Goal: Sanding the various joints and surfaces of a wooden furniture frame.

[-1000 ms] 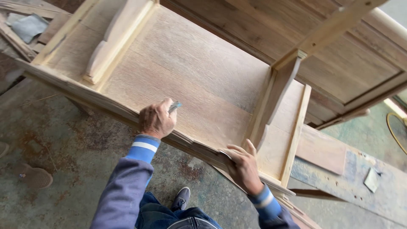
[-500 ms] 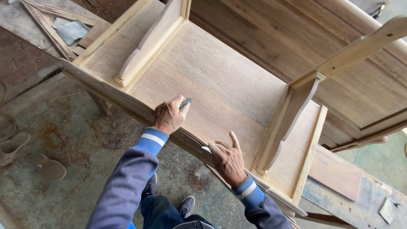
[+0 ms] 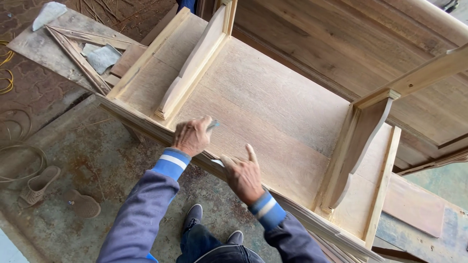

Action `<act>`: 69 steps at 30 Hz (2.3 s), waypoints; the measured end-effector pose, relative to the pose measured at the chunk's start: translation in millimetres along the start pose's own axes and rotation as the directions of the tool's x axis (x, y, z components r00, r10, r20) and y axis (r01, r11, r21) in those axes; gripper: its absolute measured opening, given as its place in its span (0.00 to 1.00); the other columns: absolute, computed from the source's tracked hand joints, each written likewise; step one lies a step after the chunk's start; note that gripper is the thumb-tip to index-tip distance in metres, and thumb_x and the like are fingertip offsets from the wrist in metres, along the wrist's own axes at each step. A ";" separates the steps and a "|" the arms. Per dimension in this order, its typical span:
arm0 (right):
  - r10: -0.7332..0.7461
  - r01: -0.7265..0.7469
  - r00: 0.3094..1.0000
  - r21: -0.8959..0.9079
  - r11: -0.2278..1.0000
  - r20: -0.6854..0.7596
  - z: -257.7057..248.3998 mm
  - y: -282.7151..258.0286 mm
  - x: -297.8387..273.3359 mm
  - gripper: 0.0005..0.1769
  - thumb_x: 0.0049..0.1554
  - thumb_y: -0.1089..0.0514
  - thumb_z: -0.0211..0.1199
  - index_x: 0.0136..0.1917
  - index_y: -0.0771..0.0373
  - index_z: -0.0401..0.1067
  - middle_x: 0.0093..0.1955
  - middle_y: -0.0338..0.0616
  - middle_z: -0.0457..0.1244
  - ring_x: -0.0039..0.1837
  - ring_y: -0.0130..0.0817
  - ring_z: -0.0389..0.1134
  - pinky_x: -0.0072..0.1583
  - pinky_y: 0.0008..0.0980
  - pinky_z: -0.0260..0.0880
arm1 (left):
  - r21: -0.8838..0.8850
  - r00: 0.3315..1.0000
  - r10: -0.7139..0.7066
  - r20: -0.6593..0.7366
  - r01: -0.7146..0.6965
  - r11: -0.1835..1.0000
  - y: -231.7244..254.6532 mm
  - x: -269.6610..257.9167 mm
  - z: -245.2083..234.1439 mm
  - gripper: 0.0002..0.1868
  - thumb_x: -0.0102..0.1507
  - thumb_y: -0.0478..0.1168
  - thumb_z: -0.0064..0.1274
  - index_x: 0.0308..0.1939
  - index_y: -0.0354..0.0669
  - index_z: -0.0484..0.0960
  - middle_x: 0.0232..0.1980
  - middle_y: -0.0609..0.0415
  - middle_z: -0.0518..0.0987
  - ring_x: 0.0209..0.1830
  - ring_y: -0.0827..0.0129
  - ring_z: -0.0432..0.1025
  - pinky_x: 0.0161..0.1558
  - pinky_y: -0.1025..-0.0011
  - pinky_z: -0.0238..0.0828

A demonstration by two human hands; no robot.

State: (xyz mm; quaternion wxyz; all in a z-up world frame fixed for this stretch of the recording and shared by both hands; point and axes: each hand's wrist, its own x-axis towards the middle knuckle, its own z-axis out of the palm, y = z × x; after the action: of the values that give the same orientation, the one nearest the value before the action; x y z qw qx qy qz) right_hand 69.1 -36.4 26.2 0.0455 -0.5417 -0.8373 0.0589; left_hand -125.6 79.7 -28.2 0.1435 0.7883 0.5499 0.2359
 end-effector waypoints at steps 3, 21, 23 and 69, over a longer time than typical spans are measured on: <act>-0.036 0.057 0.973 0.085 0.995 -0.227 4.5 29.7 -35.1 0.16 0.58 0.62 0.59 0.59 0.53 0.76 0.44 0.40 0.73 0.48 0.33 0.75 0.77 0.63 0.40 | -0.008 0.996 -0.056 0.066 0.056 0.998 -36.1 1.9 -13.9 0.10 0.71 0.44 0.49 0.43 0.42 0.79 0.26 0.48 0.81 0.23 0.57 0.77 0.28 0.60 0.73; 0.131 -0.033 0.978 0.508 0.861 -0.160 32.7 -12.1 41.9 0.08 0.64 0.57 0.55 0.45 0.58 0.74 0.31 0.37 0.65 0.30 0.24 0.65 0.50 0.48 0.69 | -0.118 0.975 -0.144 -0.167 0.126 0.985 -159.0 16.5 -31.7 0.10 0.72 0.44 0.47 0.41 0.43 0.76 0.31 0.51 0.82 0.28 0.62 0.78 0.30 0.65 0.72; 0.222 -0.118 0.970 0.615 0.780 -0.096 52.7 -12.2 49.9 0.06 0.64 0.59 0.53 0.47 0.60 0.71 0.35 0.39 0.64 0.30 0.26 0.62 0.33 0.40 0.71 | -0.240 0.975 -0.185 -0.126 0.151 0.959 -166.1 19.4 -27.0 0.10 0.73 0.44 0.44 0.43 0.43 0.76 0.31 0.51 0.83 0.29 0.63 0.79 0.32 0.63 0.73; -0.118 0.132 0.987 0.128 0.983 -0.110 51.8 -101.3 163.0 0.10 0.65 0.56 0.55 0.45 0.59 0.75 0.23 0.39 0.54 0.24 0.27 0.55 0.50 0.45 0.67 | -0.122 0.912 -0.041 -0.409 -0.010 0.992 -219.7 9.4 -25.4 0.14 0.61 0.39 0.57 0.48 0.43 0.74 0.38 0.50 0.77 0.40 0.52 0.74 0.44 0.54 0.71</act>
State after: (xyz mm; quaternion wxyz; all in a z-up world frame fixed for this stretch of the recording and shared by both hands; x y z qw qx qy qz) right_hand -96.2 68.6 -8.0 0.1282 -0.4859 -0.8604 0.0847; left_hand -312.0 165.5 -111.4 0.0744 0.7065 0.5584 0.4283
